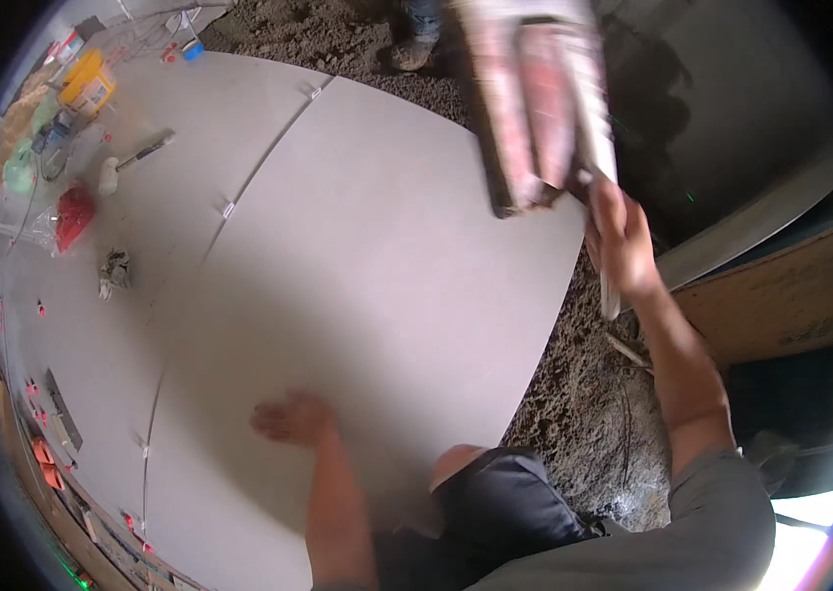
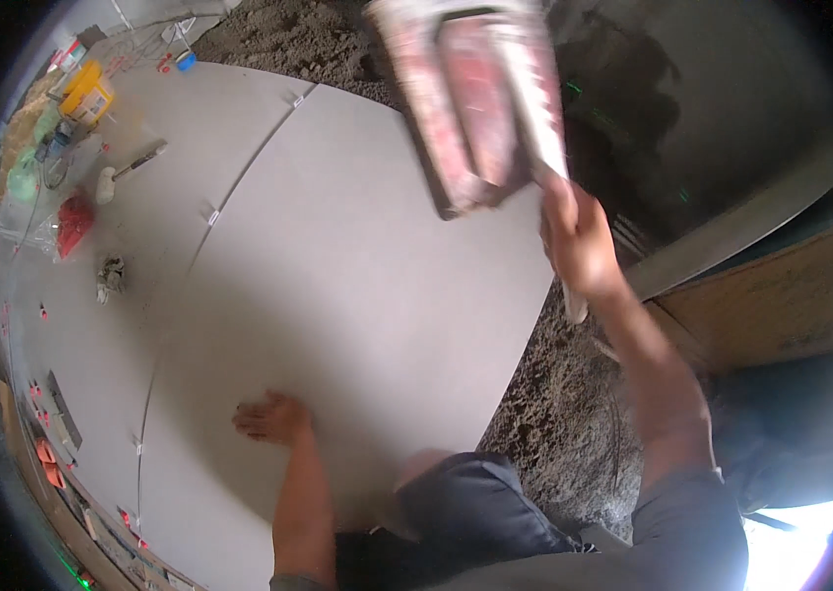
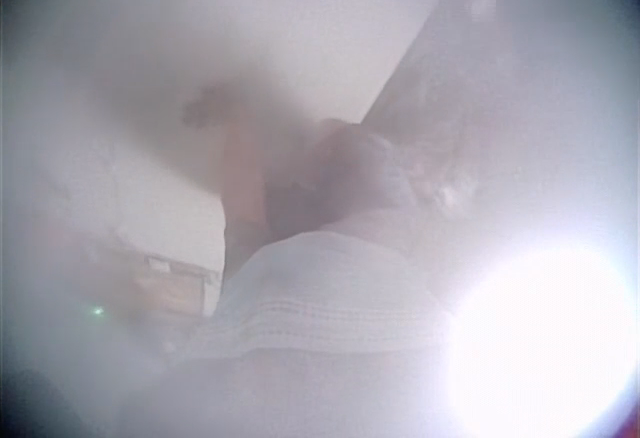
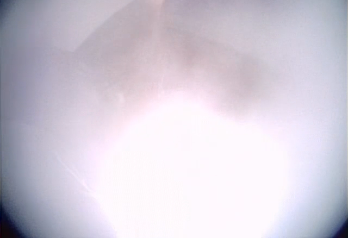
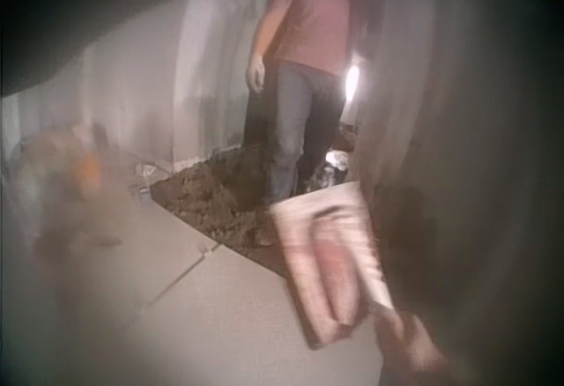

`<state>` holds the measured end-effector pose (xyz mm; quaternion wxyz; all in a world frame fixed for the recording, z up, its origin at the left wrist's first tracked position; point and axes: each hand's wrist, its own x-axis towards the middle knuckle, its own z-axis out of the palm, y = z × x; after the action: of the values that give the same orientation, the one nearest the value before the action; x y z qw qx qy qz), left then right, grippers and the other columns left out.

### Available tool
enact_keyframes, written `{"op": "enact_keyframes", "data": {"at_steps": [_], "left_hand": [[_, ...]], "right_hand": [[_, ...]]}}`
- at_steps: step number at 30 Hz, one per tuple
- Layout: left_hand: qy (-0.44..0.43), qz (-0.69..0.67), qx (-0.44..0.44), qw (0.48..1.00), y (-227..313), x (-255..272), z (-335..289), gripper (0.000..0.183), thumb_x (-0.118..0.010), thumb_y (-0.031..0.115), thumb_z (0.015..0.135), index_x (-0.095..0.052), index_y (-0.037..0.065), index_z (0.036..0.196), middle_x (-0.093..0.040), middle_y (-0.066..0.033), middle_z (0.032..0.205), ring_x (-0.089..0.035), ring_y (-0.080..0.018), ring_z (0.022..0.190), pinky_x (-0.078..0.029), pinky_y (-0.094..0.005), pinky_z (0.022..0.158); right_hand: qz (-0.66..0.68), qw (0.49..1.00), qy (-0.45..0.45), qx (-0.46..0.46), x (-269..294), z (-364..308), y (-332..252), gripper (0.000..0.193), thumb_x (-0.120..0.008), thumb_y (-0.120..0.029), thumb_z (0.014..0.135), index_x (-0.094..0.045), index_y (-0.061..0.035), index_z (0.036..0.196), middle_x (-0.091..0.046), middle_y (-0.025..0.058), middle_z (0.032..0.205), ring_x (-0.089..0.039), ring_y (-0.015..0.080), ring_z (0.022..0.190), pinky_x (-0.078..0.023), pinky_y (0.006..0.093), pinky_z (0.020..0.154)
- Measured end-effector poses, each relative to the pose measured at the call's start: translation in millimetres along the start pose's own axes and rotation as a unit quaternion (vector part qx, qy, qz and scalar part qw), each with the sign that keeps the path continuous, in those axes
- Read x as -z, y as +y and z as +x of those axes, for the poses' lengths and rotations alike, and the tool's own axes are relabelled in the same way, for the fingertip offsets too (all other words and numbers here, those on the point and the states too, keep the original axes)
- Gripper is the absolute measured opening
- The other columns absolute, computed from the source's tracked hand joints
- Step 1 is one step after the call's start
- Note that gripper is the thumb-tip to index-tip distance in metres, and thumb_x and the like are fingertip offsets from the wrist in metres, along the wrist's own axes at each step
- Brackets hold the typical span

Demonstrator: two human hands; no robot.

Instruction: The person kneels on the floor and uses a rubber mallet to tap a large white floor tile into place. They repeatedly strike the tile surface to ensure it is level and properly seated on the adhesive.

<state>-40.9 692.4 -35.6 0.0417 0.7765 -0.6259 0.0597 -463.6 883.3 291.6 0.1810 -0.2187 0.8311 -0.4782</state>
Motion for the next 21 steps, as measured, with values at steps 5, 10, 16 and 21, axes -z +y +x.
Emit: {"op": "enact_keyframes", "data": {"at_steps": [5, 10, 16, 21], "left_hand": [[-0.020, 0.036, 0.062, 0.997, 17.2, -2.2, 20.5, 0.081, -0.036, 0.053, 0.102, -0.021, -0.007, 0.154, -0.021, -0.0298, 0.160, -0.019, -0.0466, 0.149, -0.018, -0.0568, 0.120], [-0.041, 0.022, 0.063, 0.997, 20.6, 7.8, 25.1, 0.083, -0.035, 0.054, 0.102, -0.020, -0.008, 0.154, -0.020, -0.0311, 0.160, -0.019, -0.0473, 0.149, -0.018, -0.0568, 0.119], [-0.043, 0.012, 0.016, 0.999, 18.9, 4.6, 27.9, 0.081, -0.035, 0.053, 0.102, -0.022, -0.009, 0.153, -0.018, -0.0321, 0.160, -0.016, -0.0472, 0.150, -0.016, -0.0566, 0.120], [-0.052, 0.012, -0.013, 0.998, 25.5, 13.7, 34.8, 0.080, -0.039, 0.051, 0.101, -0.024, -0.009, 0.152, -0.018, -0.0326, 0.160, -0.016, -0.0475, 0.149, -0.014, -0.0560, 0.121]], "right_hand": [[-0.214, 0.964, -0.008, -0.159, -107.6, -5.0, 87.0, 0.052, -0.041, -0.051, 0.104, -0.060, -0.0050, 0.089, -0.052, 0.0009, 0.061, -0.049, 0.0118, 0.050, -0.044, 0.0312, 0.046], [-0.021, 0.955, -0.183, -0.231, -126.7, 131.1, 30.7, 0.060, -0.047, -0.063, 0.099, -0.056, -0.0060, 0.083, -0.046, 0.0025, 0.061, -0.042, 0.0131, 0.048, -0.040, 0.0351, 0.044], [-0.014, 0.989, 0.039, 0.144, -65.8, 69.6, -3.9, 0.055, -0.038, -0.053, 0.105, -0.050, -0.0072, 0.077, -0.046, -0.0022, 0.055, -0.044, 0.0067, 0.047, -0.039, 0.0279, 0.043], [-0.253, 0.942, -0.132, -0.179, -212.9, 89.0, 32.2, 0.047, -0.045, -0.047, 0.104, -0.061, -0.0025, 0.110, -0.057, 0.0057, 0.066, -0.056, 0.0191, 0.059, -0.048, 0.0379, 0.056]]}}
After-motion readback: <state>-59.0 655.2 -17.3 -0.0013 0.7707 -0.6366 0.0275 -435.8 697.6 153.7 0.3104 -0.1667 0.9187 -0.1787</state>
